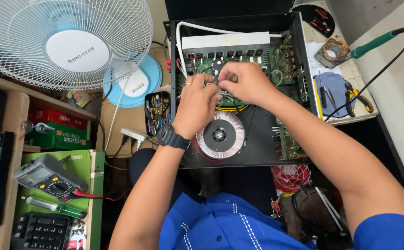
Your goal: Adjusting and connecting internal wiring and components inside an open electronic amplifier on a repair bench.
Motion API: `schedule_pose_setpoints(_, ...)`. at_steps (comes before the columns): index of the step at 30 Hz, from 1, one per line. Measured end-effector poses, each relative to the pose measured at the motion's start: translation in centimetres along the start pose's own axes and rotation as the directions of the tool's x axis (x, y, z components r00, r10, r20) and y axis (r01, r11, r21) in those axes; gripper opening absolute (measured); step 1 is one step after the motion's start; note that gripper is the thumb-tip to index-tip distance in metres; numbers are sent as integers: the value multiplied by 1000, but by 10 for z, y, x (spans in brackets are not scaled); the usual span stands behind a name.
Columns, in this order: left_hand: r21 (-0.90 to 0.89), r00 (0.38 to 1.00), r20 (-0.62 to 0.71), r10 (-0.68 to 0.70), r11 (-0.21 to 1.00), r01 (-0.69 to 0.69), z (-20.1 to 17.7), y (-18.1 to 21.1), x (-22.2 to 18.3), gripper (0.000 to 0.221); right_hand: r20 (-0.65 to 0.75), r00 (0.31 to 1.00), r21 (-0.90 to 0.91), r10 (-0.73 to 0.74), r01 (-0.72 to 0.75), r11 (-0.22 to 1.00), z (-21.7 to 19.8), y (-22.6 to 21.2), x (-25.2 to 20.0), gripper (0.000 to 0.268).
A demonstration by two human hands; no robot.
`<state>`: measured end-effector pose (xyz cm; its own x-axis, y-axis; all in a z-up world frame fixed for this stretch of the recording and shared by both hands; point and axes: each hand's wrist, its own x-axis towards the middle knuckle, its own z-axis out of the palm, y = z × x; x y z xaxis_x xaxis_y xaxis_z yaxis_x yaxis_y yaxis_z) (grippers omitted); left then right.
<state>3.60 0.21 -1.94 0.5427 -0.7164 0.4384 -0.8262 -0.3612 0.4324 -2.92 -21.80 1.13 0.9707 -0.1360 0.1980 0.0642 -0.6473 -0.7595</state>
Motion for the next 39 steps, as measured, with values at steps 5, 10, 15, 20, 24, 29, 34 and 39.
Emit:
schedule_pose_setpoints(5,-38,999,-13,-38,999,37,27,-22,4,7,139,990,-167,38,-14,986,-16,-22,-11,13)
schedule_pose_setpoints(10,-33,997,-23,-72,997,71,31,-25,7,8,-104,977,-265,-187,154,952,-23,-11,-46,15)
schedule_pose_setpoints(15,-81,994,16,-104,991,105,24,-17,14,10,-114,991,-203,-76,52,978,15,1,-71,22)
schedule_pose_setpoints(20,-97,992,26,-125,987,127,8,-9,17,12,-192,980,-259,-60,8,966,32,8,-60,26)
schedule_pose_setpoints(24,-133,989,35,-144,980,147,11,-8,18,13,-222,974,-331,-41,-36,943,33,6,-57,20)
schedule_pose_setpoints(29,-162,979,74,-188,967,198,-7,3,25,17,-201,980,-239,6,-55,969,33,20,-55,28)
schedule_pose_setpoints(34,-134,970,91,-224,963,235,-14,2,31,18,-142,990,-59,22,-31,998,22,9,-66,42)
schedule_pose_setpoints(39,-181,971,138,-196,959,219,-11,-10,36,20,19,998,291,58,-61,955,7,-12,-68,28)
